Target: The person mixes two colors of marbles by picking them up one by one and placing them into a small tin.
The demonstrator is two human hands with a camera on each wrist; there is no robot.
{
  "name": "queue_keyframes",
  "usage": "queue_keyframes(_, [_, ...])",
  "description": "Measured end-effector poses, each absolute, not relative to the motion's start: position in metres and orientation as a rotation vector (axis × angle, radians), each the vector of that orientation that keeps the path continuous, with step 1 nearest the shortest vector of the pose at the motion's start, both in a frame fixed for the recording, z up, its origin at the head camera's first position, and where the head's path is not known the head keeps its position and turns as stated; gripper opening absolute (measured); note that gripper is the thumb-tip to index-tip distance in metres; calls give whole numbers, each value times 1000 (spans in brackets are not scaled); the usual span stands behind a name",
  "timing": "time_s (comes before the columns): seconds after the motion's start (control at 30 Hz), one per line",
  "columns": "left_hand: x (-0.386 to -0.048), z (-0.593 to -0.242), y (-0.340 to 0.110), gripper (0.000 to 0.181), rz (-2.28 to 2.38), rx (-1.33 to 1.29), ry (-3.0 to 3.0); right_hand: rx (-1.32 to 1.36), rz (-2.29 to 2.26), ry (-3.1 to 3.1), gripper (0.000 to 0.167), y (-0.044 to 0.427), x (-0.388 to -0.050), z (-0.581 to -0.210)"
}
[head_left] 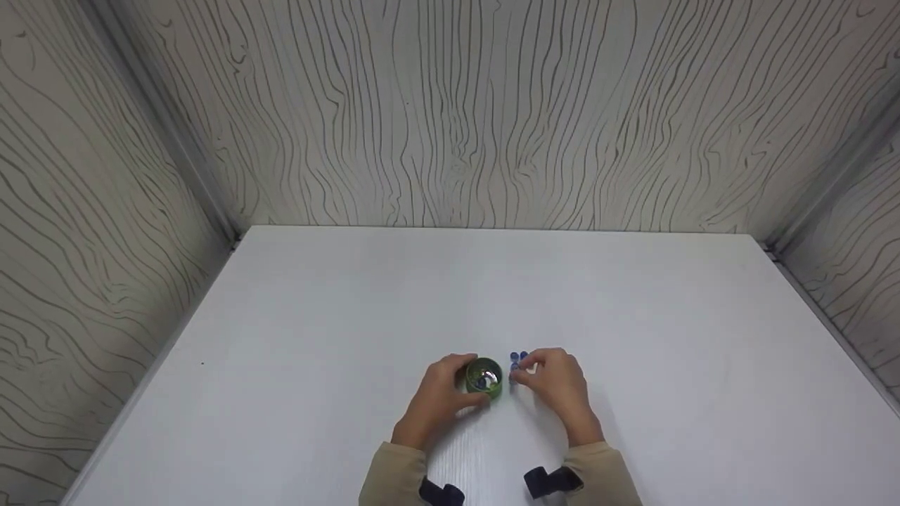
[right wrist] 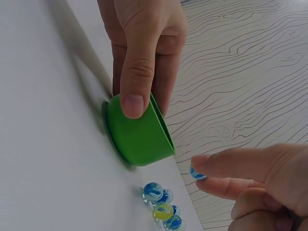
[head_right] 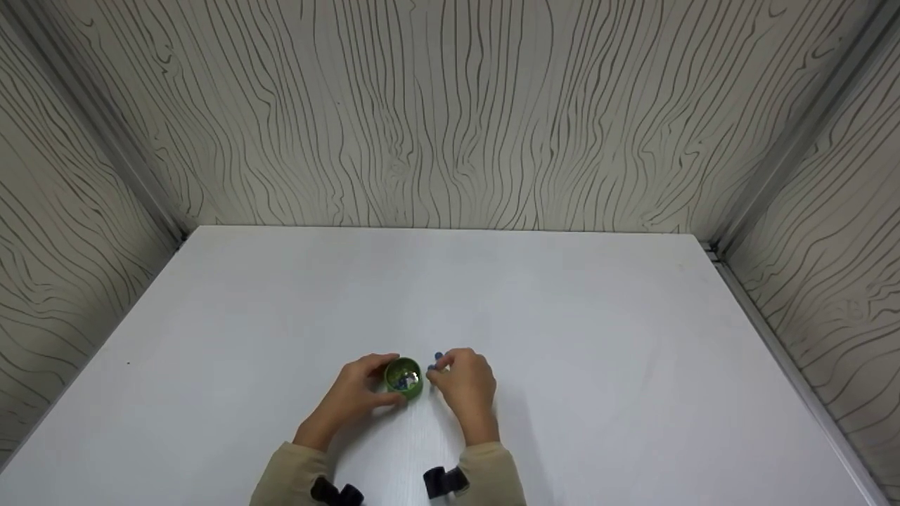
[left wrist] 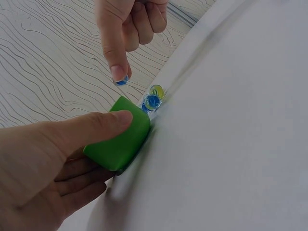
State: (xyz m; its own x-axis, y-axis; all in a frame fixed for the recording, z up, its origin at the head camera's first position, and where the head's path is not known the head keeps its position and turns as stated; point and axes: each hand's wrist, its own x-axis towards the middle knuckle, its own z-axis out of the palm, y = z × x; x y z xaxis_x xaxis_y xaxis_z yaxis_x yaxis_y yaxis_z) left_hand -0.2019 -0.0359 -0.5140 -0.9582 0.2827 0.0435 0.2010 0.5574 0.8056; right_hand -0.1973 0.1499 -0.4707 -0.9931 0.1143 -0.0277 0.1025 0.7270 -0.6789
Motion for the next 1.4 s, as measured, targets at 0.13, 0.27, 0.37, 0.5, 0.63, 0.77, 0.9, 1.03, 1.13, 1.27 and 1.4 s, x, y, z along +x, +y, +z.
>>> queue_keyframes(0.13, [-201,-513,-36,62,1369,438,2693,-179,1139,-2898,15,149,-197,-471])
queue_keyframes(0.27, [-200,-511,-36,63,1378,443,2681,-166,1140,-2882,16,149,-197,-472])
queue_keyframes(0.37, [-200,-510,-36,63,1386,441,2674,-163,1133,-2875,15,148,-197,-472])
queue_keyframes(0.5, [-200,-509,-37,62,1394,455,2676,-162,1123,-2881,14,146,-197,-471])
queue_keyframes(0.63, [-200,-509,-38,61,1396,480,2685,-153,1135,-2877,13,144,-197,-471])
queue_keyframes(0.77, [-201,-510,-38,61,1389,497,2698,-146,1171,-2859,12,141,-198,-472])
queue_keyframes(0.9, [-200,-510,-39,61,1382,490,2699,-134,1181,-2846,12,140,-198,-474])
queue_keyframes(1.03, [-201,-510,-38,61,1380,488,2699,-120,1168,-2841,12,139,-198,-474])
queue_keyframes(1.13, [-201,-511,-38,61,1385,485,2697,-101,1163,-2839,12,138,-197,-475])
queue_keyframes(1.27, [-201,-513,-38,62,1394,483,2690,-82,1150,-2835,13,136,-196,-475])
queue_keyframes(1.4, [-201,-514,-38,60,1383,488,2703,-68,1129,-2836,13,135,-195,-475])
